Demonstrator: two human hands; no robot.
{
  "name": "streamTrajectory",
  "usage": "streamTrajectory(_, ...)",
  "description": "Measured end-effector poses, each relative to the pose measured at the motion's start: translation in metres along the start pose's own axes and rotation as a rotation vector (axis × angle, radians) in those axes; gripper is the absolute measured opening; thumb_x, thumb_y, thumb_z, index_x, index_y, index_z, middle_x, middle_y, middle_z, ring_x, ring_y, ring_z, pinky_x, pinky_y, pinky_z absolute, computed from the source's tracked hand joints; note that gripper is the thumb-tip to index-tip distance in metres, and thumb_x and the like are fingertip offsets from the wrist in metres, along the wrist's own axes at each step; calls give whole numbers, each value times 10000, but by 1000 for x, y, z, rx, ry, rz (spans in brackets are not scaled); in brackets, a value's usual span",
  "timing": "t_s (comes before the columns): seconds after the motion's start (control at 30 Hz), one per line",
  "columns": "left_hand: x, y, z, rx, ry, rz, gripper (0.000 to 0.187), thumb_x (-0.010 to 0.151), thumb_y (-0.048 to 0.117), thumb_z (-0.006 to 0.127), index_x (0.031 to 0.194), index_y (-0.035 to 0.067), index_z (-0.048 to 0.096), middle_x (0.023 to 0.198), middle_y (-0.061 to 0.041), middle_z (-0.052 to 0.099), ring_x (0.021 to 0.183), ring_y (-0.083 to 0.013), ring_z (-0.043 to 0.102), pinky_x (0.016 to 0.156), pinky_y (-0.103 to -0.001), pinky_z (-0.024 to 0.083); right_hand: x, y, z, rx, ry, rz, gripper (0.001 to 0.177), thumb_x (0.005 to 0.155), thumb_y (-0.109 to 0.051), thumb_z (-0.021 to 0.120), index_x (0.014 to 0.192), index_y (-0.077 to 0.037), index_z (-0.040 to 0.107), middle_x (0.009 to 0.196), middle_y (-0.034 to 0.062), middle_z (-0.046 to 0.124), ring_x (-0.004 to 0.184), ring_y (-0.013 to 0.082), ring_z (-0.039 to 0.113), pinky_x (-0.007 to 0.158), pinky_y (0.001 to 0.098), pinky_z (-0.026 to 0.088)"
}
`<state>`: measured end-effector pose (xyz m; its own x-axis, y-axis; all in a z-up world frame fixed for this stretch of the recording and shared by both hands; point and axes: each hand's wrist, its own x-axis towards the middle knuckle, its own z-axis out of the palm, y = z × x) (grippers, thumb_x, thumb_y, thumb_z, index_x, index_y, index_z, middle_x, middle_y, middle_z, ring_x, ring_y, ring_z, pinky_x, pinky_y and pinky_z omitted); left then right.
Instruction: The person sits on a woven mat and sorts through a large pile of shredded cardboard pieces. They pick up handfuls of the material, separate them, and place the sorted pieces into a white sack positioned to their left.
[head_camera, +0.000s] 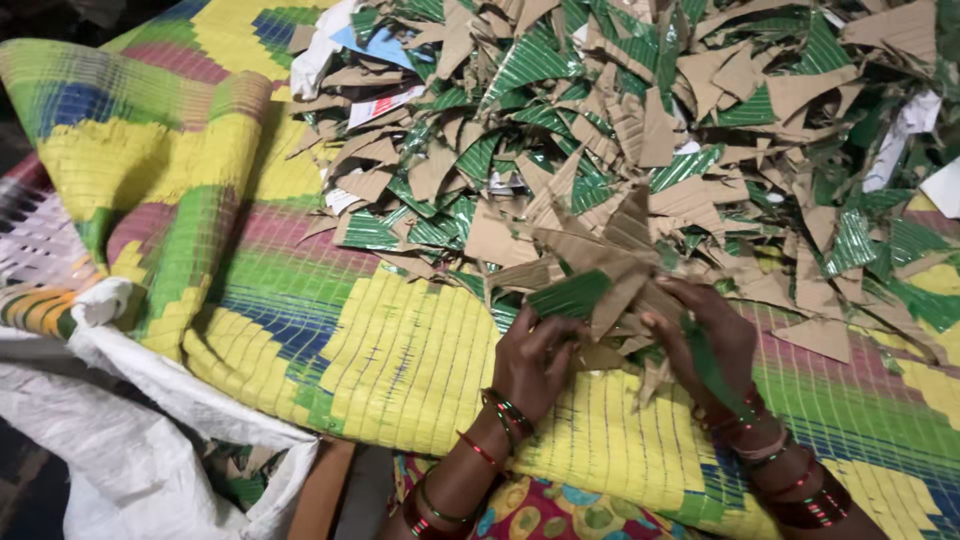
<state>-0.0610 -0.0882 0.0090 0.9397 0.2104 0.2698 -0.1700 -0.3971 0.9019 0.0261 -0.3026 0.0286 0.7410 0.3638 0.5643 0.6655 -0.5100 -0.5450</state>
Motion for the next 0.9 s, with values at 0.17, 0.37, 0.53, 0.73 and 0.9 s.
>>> streamTrajectory(0.17,-2,2,-1,9,82,66,270,857,-38,698,1081,112,700,1091,-143,654,952,-345,699,769,-401,578,1,1,-3,-134,77,-50,427,868,-137,852,1260,-76,694,1156,163,735,1034,295,734,878,366,578)
streamTrajectory(0.37,1,8,-4,-23,92,86,279,856,-44,669,1075,125,705,1122,-139,669,1003,-343,710,796,-398,585,12,-4,-4,-126,69,-51,452,877,-138,848,1290,-72,676,1182,169,730,1047,300,733,877,362,577)
streamTrajectory(0.53,27,24,-26,-71,143,174,292,838,-31,699,1090,116,687,1162,-143,651,986,-327,698,766,-387,582,36,-12,-12,-157,131,-189,405,948,-139,855,1305,-93,668,1182,178,726,1072,303,734,904,354,581)
streamTrajectory(0.73,61,44,-86,51,173,224,273,874,-12,726,1091,152,733,1043,-110,661,838,-240,720,724,-337,577,101,-62,-19,-180,91,-420,392,994,-7,773,1358,-32,630,1111,139,736,982,312,722,857,391,576)
streamTrajectory(0.9,68,43,-153,0,266,337,353,821,-100,674,1102,112,700,1126,-108,658,946,-219,751,777,-290,656,149,-118,13,-97,123,-599,358,1048,-34,785,1371,-70,635,1225,177,710,1072,304,726,880,354,590)
